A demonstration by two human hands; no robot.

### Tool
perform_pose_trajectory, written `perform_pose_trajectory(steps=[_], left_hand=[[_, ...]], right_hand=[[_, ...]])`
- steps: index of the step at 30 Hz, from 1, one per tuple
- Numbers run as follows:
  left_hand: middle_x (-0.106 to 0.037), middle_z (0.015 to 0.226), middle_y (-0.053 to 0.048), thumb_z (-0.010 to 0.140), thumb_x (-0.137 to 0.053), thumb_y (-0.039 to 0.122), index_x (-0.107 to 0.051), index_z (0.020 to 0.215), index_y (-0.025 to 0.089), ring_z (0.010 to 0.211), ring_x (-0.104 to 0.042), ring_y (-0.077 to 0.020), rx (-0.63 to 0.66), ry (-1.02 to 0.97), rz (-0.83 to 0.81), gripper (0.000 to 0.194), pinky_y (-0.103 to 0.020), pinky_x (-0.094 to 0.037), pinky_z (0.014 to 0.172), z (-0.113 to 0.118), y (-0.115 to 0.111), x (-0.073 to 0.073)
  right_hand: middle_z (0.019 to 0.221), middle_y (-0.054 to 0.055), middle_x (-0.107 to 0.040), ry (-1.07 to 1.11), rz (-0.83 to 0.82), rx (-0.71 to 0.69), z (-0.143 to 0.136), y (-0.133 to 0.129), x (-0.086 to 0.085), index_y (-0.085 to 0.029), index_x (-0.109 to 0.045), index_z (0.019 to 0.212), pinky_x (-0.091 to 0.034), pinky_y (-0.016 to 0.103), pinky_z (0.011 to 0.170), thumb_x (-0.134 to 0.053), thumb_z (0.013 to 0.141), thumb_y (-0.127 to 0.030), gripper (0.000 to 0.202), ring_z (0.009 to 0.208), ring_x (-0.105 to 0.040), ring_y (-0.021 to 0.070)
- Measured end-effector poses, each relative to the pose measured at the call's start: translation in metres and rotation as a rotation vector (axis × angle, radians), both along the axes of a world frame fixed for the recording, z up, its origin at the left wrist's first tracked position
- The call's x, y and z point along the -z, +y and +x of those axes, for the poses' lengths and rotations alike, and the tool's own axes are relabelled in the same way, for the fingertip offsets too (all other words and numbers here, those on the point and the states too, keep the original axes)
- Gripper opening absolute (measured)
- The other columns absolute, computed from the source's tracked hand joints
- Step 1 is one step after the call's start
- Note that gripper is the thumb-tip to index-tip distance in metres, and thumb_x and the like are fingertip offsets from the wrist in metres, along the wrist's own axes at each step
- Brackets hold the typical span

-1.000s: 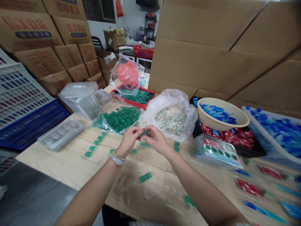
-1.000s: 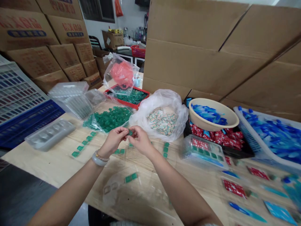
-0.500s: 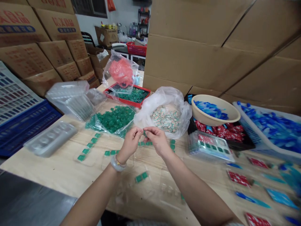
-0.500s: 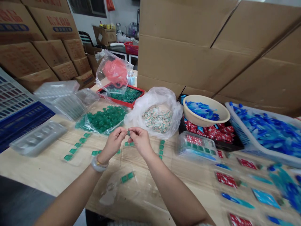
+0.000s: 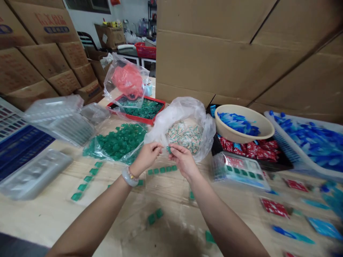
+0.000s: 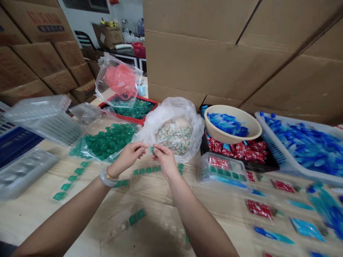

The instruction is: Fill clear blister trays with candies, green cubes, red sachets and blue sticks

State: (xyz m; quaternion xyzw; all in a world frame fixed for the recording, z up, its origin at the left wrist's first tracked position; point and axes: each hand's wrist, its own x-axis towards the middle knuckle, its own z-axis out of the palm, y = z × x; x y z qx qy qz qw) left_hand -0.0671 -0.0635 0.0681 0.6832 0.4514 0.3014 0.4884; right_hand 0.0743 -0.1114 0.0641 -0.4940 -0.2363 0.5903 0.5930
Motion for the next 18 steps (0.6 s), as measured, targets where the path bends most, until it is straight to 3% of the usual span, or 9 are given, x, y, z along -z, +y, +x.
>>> perform_pose_trajectory(steps=[3, 8, 10, 13, 15, 17, 18], left_hand=[[-0.057, 0.062, -0.001, 0.075, -0.048, 0.028, -0.061, 0.074, 0.016, 0.052, -0.048, -0.0119, 0.051, -0.025, -0.038, 0.018, -0.023, -0.036, 0.051, 0.015, 0.002, 0.002], [-0.056, 0.062, -0.002, 0.075, -0.05, 0.023, -0.058, 0.064, 0.018, 0.06, -0.048, -0.0138, 0.079, 0.087, 0.267, 0.014, -0.025, -0.035, 0.06, 0.022, 0.001, 0.004], [-0.055, 0.063, -0.002, 0.077, -0.048, 0.022, -0.057, 0.064, 0.019, 0.062, -0.048, -0.0142, 0.137, 0.093, 0.293, 0.016, -0.026, -0.035, 0.061, 0.02, -0.006, 0.0], [-0.057, 0.067, -0.003, 0.079, -0.046, 0.025, -0.058, 0.068, 0.019, 0.063, -0.049, -0.0147, 0.331, -0.031, 0.125, 0.017, -0.026, -0.038, 0.058, 0.018, -0.016, -0.016], [-0.058, 0.068, -0.003, 0.079, -0.046, 0.026, -0.06, 0.071, 0.018, 0.062, -0.05, -0.0145, 0.385, -0.108, 0.056, 0.018, -0.025, -0.04, 0.058, 0.017, -0.008, -0.034], [-0.058, 0.068, -0.003, 0.08, -0.045, 0.025, -0.061, 0.075, 0.015, 0.062, -0.051, -0.0134, 0.273, -0.114, 0.143, 0.019, -0.025, -0.041, 0.059, 0.016, 0.022, -0.053], [-0.058, 0.067, -0.003, 0.081, -0.044, 0.024, -0.061, 0.08, 0.013, 0.061, -0.051, -0.0126, 0.137, -0.087, 0.232, 0.021, -0.025, -0.041, 0.06, 0.015, 0.045, -0.062]], right_hand=[[0.056, -0.003, -0.058, -0.035, 0.01, 0.007, 0.003, 0.004, 0.006, -0.016, -0.063, 0.08, -0.043, 0.024, 0.049, -0.07, 0.052, -0.029, 0.031, 0.047, -0.05, 0.0085], [0.062, 0.0, -0.061, -0.273, 0.06, -0.004, 0.007, 0.009, 0.02, -0.017, -0.064, 0.087, -0.045, 0.028, 0.053, -0.062, 0.061, -0.03, 0.029, 0.049, -0.052, 0.0108], [0.068, 0.002, -0.063, -0.452, 0.119, 0.012, 0.008, 0.011, 0.025, -0.018, -0.066, 0.086, -0.046, 0.03, 0.058, -0.058, 0.063, -0.028, 0.026, 0.054, -0.055, 0.013], [0.076, 0.004, -0.065, -0.582, 0.176, 0.026, 0.01, 0.014, 0.035, -0.019, -0.068, 0.078, -0.046, 0.033, 0.07, -0.057, 0.062, -0.023, 0.02, 0.07, -0.059, 0.0172], [0.075, 0.005, -0.065, -0.574, 0.15, 0.012, 0.011, 0.014, 0.04, -0.018, -0.068, 0.078, -0.046, 0.033, 0.069, -0.058, 0.062, -0.024, 0.019, 0.069, -0.059, 0.0172], [0.071, 0.003, -0.064, -0.546, 0.103, -0.006, 0.011, 0.012, 0.043, -0.018, -0.067, 0.084, -0.047, 0.031, 0.06, -0.056, 0.065, -0.027, 0.024, 0.057, -0.056, 0.0146], [0.069, 0.003, -0.063, -0.529, 0.084, -0.013, 0.01, 0.011, 0.043, -0.018, -0.066, 0.088, -0.047, 0.031, 0.057, -0.056, 0.065, -0.029, 0.027, 0.052, -0.055, 0.0135]])
